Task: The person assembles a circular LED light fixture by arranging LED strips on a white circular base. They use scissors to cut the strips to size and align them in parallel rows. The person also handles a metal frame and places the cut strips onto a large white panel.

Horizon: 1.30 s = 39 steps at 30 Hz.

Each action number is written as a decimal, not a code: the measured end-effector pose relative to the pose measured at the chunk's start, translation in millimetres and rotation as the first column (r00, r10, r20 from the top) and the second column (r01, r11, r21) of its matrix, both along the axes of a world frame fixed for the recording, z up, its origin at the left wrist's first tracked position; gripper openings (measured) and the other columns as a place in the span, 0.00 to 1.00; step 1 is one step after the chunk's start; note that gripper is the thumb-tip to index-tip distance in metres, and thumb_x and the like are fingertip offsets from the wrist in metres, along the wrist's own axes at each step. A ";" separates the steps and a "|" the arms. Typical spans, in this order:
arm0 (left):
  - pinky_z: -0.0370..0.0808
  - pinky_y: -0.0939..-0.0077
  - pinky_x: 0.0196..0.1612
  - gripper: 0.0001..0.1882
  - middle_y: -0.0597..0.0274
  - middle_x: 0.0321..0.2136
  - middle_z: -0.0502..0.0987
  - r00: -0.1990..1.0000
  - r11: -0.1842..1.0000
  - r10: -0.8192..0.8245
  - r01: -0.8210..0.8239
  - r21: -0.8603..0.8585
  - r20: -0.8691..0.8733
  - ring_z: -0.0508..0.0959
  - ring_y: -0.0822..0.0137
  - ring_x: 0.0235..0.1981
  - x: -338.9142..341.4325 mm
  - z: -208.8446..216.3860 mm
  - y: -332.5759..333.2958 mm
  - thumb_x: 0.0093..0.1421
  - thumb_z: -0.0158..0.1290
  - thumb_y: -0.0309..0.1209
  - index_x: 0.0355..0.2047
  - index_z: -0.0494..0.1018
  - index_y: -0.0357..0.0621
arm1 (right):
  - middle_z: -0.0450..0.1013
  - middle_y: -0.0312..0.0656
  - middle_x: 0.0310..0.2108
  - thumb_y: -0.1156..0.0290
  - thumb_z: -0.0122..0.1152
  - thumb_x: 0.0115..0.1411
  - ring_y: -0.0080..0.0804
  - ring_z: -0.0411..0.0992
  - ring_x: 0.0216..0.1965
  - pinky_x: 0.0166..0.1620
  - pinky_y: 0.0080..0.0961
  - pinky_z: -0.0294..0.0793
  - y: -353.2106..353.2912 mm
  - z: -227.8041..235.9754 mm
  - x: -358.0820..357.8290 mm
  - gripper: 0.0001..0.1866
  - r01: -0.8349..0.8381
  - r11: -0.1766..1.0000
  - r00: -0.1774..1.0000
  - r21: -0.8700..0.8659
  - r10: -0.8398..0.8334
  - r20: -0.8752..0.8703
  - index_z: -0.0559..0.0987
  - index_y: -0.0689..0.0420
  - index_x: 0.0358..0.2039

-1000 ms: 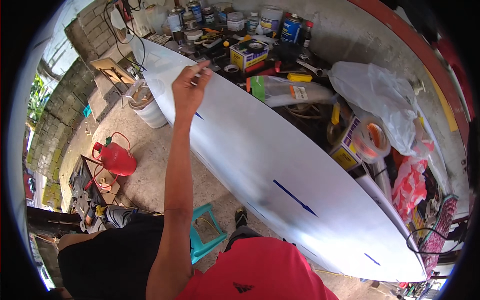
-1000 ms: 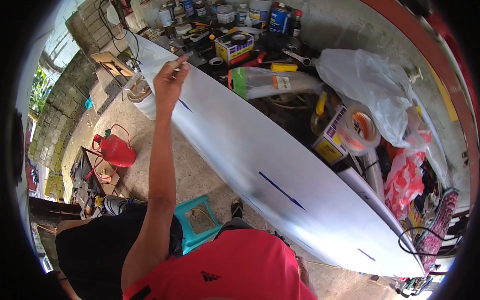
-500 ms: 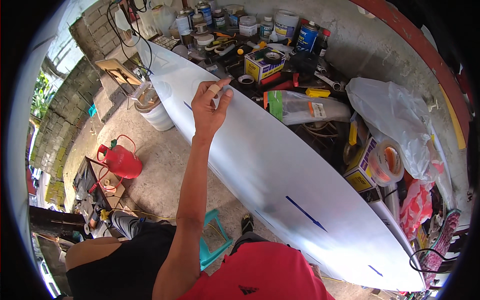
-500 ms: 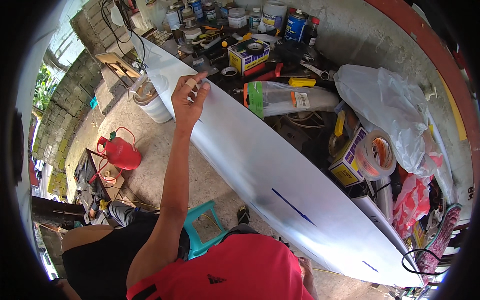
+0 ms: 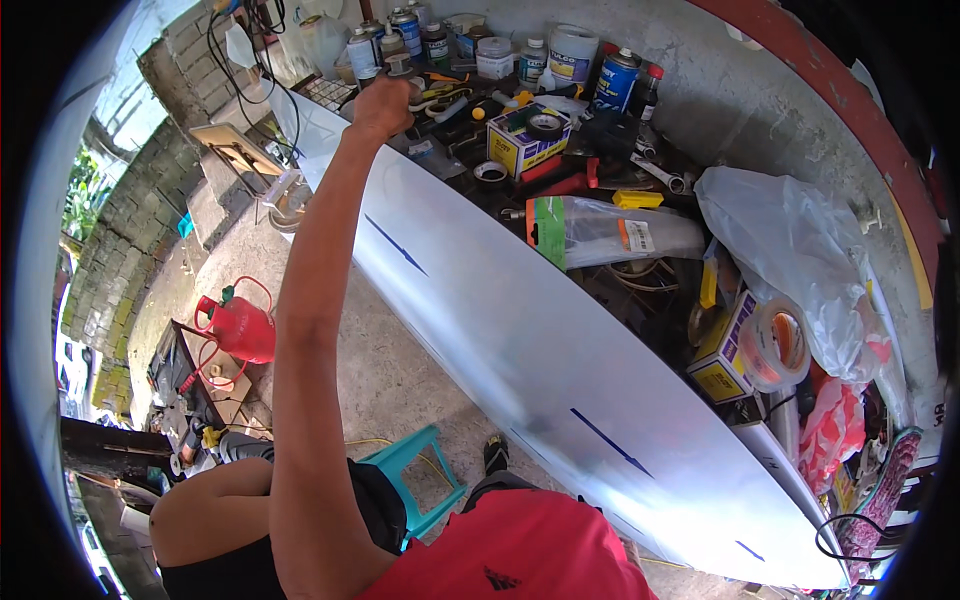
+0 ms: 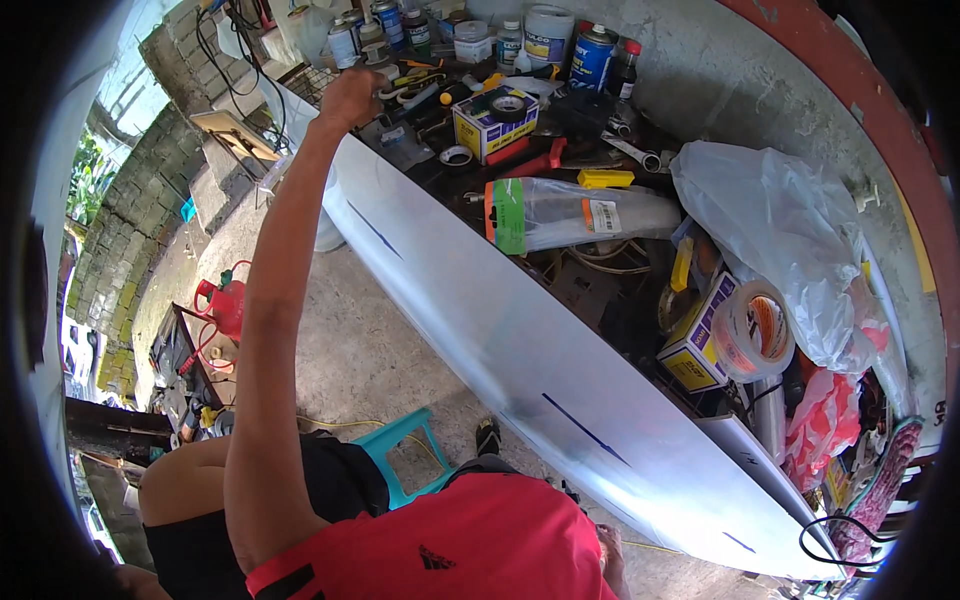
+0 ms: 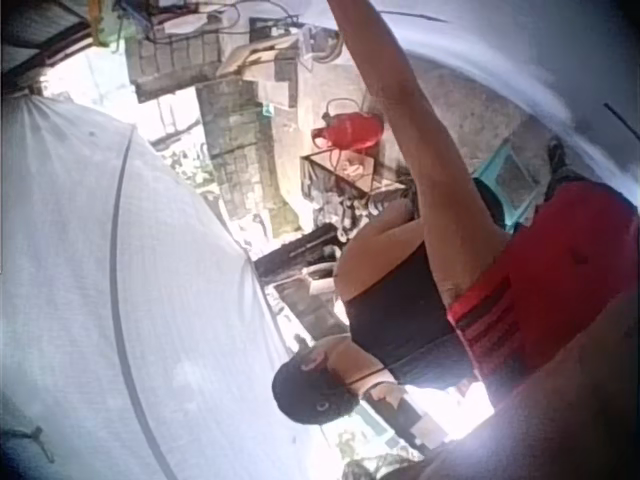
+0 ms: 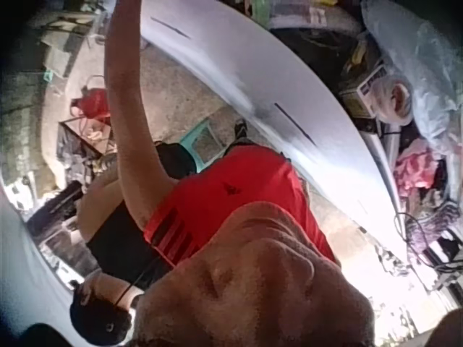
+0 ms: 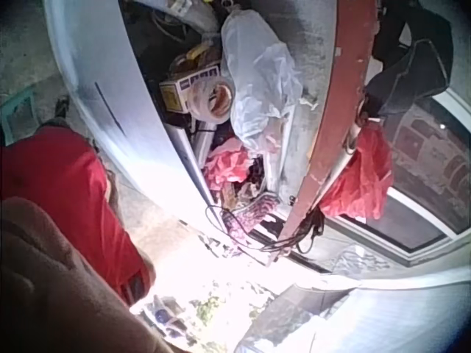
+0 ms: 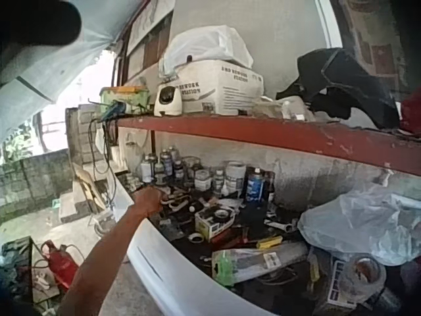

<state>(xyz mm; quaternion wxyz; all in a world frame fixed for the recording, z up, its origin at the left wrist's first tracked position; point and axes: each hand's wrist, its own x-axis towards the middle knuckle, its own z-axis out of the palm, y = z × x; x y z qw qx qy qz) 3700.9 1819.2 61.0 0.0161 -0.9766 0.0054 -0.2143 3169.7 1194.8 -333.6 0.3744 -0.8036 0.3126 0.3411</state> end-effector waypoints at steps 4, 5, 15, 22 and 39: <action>0.78 0.60 0.50 0.22 0.54 0.42 0.82 0.988 0.992 -0.108 0.115 0.057 -0.107 0.81 0.52 0.46 18.3 -9.2 6.2 0.49 0.64 0.27 0.47 0.81 0.58 | 0.80 0.45 0.34 0.68 0.55 0.63 0.36 0.80 0.32 0.34 0.31 0.81 0.3 0.8 -1.7 0.15 0.018 1.000 1.000 0.002 -0.018 -0.004 0.81 0.58 0.48; 0.79 0.60 0.50 0.22 0.55 0.42 0.82 0.984 0.986 -0.146 0.154 0.069 -0.099 0.81 0.52 0.46 19.4 -11.0 7.1 0.50 0.63 0.26 0.46 0.82 0.59 | 0.80 0.45 0.34 0.68 0.55 0.63 0.36 0.80 0.32 0.34 0.31 0.81 0.4 0.9 -3.2 0.15 0.022 1.000 1.000 0.003 -0.022 -0.005 0.81 0.58 0.48; 0.78 0.60 0.49 0.25 0.53 0.41 0.82 0.949 0.924 -0.285 0.309 0.227 -0.133 0.81 0.52 0.46 37.1 -9.7 17.7 0.47 0.62 0.21 0.48 0.80 0.56 | 0.80 0.46 0.34 0.67 0.55 0.63 0.36 0.80 0.32 0.34 0.31 0.81 5.6 -2.1 -4.9 0.15 0.018 1.000 1.000 0.007 -0.018 0.006 0.81 0.58 0.48; 0.78 0.58 0.48 0.26 0.47 0.41 0.80 0.947 0.905 -0.308 0.321 0.279 -0.092 0.80 0.48 0.45 46.3 -11.9 25.7 0.50 0.55 0.19 0.50 0.78 0.52 | 0.80 0.46 0.34 0.67 0.55 0.63 0.36 0.80 0.32 0.35 0.31 0.80 9.5 -3.2 -10.7 0.16 0.019 1.000 0.999 0.024 -0.019 0.029 0.80 0.58 0.48; 0.78 0.56 0.37 0.20 0.46 0.27 0.77 0.715 0.941 -0.252 0.338 -0.006 0.652 0.79 0.45 0.32 -21.7 41.6 15.9 0.56 0.55 0.23 0.48 0.81 0.55 | 0.81 0.46 0.34 0.67 0.55 0.64 0.35 0.80 0.32 0.36 0.31 0.80 -6.9 -5.5 -28.4 0.16 -0.007 0.999 0.999 0.040 0.005 0.037 0.80 0.58 0.49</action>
